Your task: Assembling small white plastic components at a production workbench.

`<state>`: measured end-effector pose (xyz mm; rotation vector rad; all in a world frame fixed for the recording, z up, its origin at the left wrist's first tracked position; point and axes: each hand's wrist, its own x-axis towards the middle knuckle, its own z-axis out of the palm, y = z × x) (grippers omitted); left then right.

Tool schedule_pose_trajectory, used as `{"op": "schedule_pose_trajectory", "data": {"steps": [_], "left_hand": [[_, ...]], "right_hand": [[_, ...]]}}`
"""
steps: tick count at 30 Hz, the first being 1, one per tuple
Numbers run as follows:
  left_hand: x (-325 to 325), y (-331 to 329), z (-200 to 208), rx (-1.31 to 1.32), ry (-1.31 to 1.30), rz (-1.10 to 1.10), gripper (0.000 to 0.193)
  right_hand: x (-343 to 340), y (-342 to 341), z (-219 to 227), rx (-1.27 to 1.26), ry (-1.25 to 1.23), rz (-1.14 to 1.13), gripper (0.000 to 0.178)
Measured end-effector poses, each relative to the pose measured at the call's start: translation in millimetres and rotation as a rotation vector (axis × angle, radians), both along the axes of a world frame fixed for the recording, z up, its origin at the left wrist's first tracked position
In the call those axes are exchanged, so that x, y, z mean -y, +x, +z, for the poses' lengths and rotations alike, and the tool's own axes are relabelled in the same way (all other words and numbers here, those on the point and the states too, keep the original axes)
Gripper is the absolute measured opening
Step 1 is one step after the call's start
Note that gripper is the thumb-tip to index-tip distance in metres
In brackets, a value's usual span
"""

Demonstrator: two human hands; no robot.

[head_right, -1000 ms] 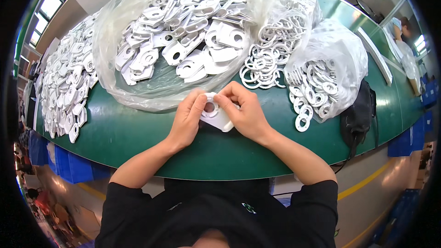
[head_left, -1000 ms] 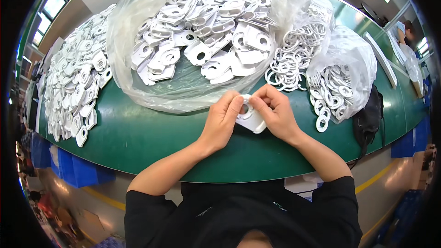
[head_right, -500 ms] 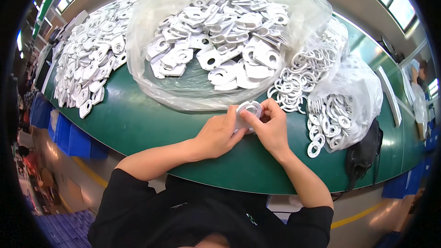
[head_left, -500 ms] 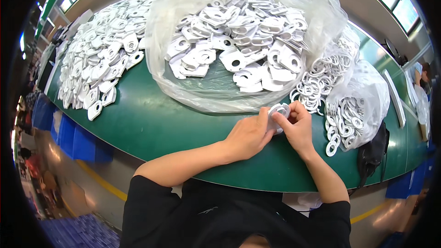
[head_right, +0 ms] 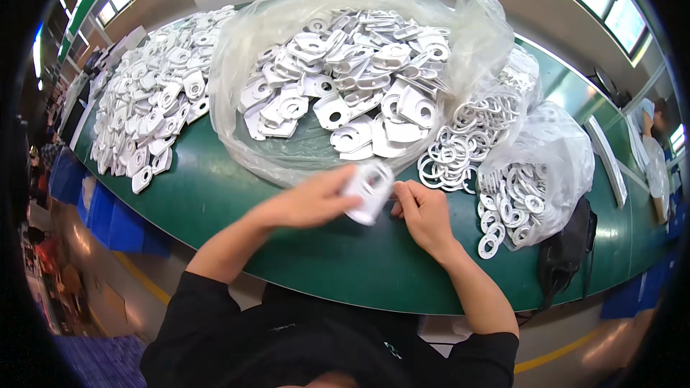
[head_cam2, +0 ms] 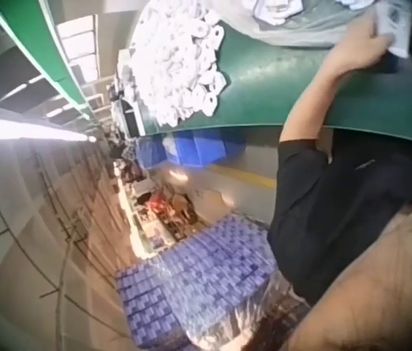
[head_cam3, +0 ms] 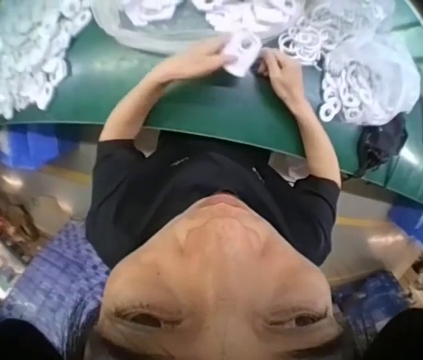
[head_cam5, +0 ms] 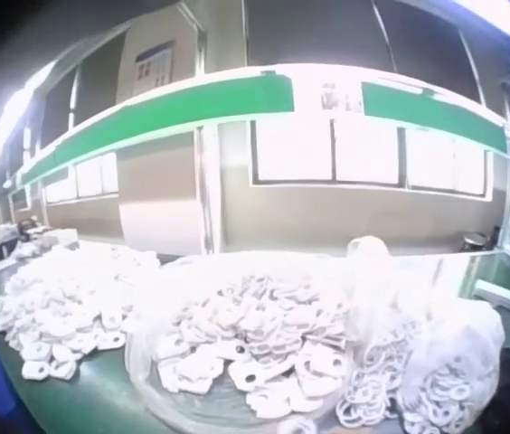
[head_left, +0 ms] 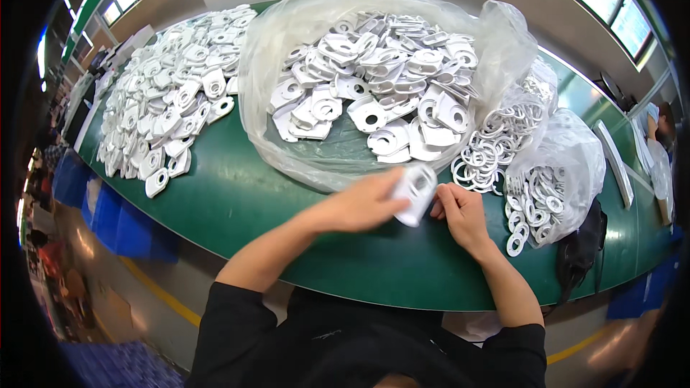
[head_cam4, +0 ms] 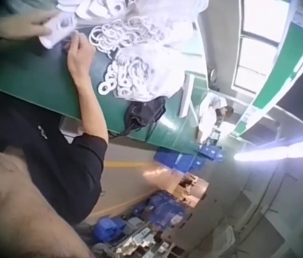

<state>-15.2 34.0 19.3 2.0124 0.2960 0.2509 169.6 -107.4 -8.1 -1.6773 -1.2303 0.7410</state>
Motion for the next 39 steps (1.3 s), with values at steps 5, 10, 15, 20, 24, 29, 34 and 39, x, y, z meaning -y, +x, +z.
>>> {"op": "schedule_pose_trajectory", "data": {"steps": [5, 10, 15, 20, 24, 29, 34, 39], "left_hand": [[-123.4, -46.3, 62.8, 0.505, -0.172, 0.683, 0.025], [-188.9, -55.0, 113.2, 0.954, -0.484, 1.087, 0.045], [-177.7, 54.4, 101.6, 0.486, 0.121, 0.784, 0.044], [-168.4, 219.8, 55.7, 0.244, 0.715, 0.275, 0.035], [-174.6, 299.8, 49.5, 0.006, 0.909, 0.315, 0.043], [-173.8, 351.0, 54.7, -0.283, 0.908, 0.180, 0.060], [-201.3, 366.1, 39.5, -0.141, 0.582, -0.323, 0.076], [-209.1, 338.7, 67.0, -0.422, 0.549, -0.257, 0.081]], "right_hand": [[1.3, 0.1, 2.3, 0.014, 0.060, -0.024, 0.025], [-1.9, -2.0, 2.3, 0.109, 0.076, -0.017, 0.019], [-1.6, 0.2, 3.3, 0.166, 0.060, -0.009, 0.020], [-1.3, 4.3, 3.0, 0.281, 0.103, 0.075, 0.020], [-1.7, 3.9, -3.2, 0.389, 0.209, 0.125, 0.018], [1.0, 5.5, -6.6, 0.473, 0.219, 0.183, 0.020], [0.5, 3.8, -2.8, 0.479, 0.204, 0.216, 0.015], [2.0, 6.6, -4.3, 0.417, 0.220, 0.236, 0.020]]}}
